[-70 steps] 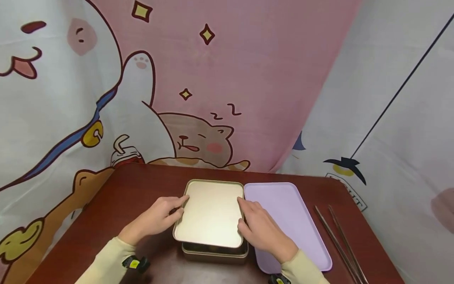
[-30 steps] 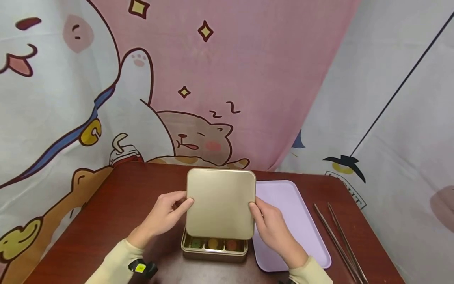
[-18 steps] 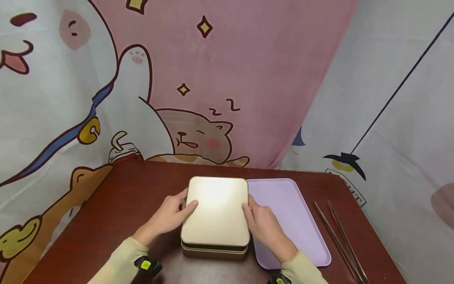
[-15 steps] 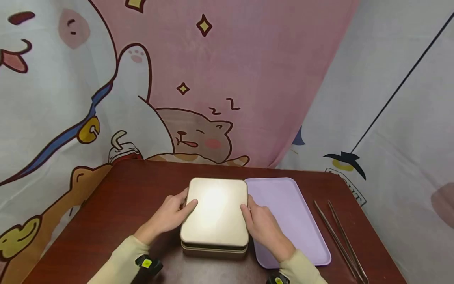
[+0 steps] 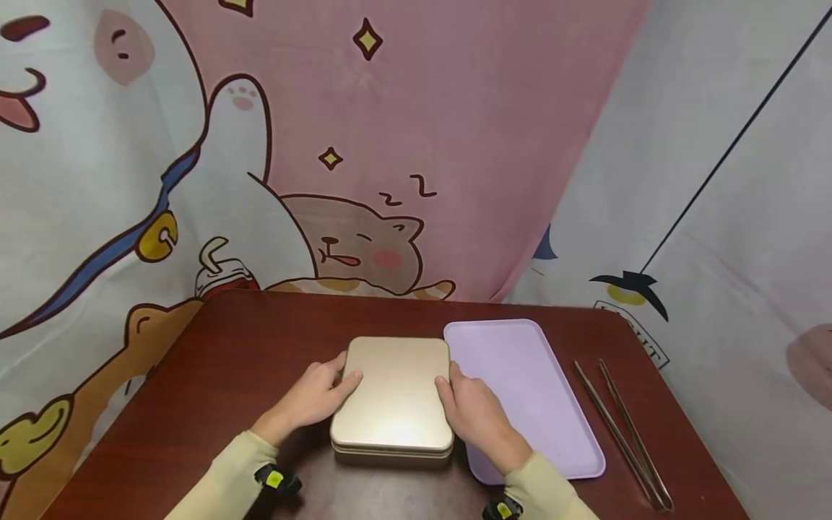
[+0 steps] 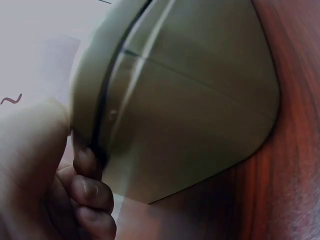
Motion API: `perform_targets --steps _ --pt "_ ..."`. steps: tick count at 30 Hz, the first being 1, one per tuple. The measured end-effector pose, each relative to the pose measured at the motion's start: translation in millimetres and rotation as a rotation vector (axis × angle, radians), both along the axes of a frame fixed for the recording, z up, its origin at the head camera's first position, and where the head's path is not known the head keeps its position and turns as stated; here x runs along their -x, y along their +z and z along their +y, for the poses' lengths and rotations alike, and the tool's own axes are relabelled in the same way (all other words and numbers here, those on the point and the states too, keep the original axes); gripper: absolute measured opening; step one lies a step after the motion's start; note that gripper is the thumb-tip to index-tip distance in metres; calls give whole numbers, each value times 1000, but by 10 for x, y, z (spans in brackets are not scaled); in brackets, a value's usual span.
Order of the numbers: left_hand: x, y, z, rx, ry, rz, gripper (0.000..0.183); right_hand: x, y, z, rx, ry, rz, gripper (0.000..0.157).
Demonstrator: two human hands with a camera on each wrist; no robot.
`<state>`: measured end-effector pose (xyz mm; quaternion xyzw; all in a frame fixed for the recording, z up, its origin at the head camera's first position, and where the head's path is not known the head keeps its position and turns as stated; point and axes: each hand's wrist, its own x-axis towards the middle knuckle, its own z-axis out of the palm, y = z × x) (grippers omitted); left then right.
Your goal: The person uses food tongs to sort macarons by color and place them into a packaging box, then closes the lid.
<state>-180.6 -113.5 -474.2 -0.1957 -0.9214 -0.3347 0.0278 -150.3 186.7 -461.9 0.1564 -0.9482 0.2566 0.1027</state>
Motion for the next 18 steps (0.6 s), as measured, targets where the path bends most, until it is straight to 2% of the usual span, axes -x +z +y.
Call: perform_targets --steps 6,18 --pt "7 -35 13 31 15 8 68 -16 -27 7 -18 -10 -41 42" --pt "-56 -12 27 138 75 -6 73 -43 -73 -2 -49 -22 -51 38"
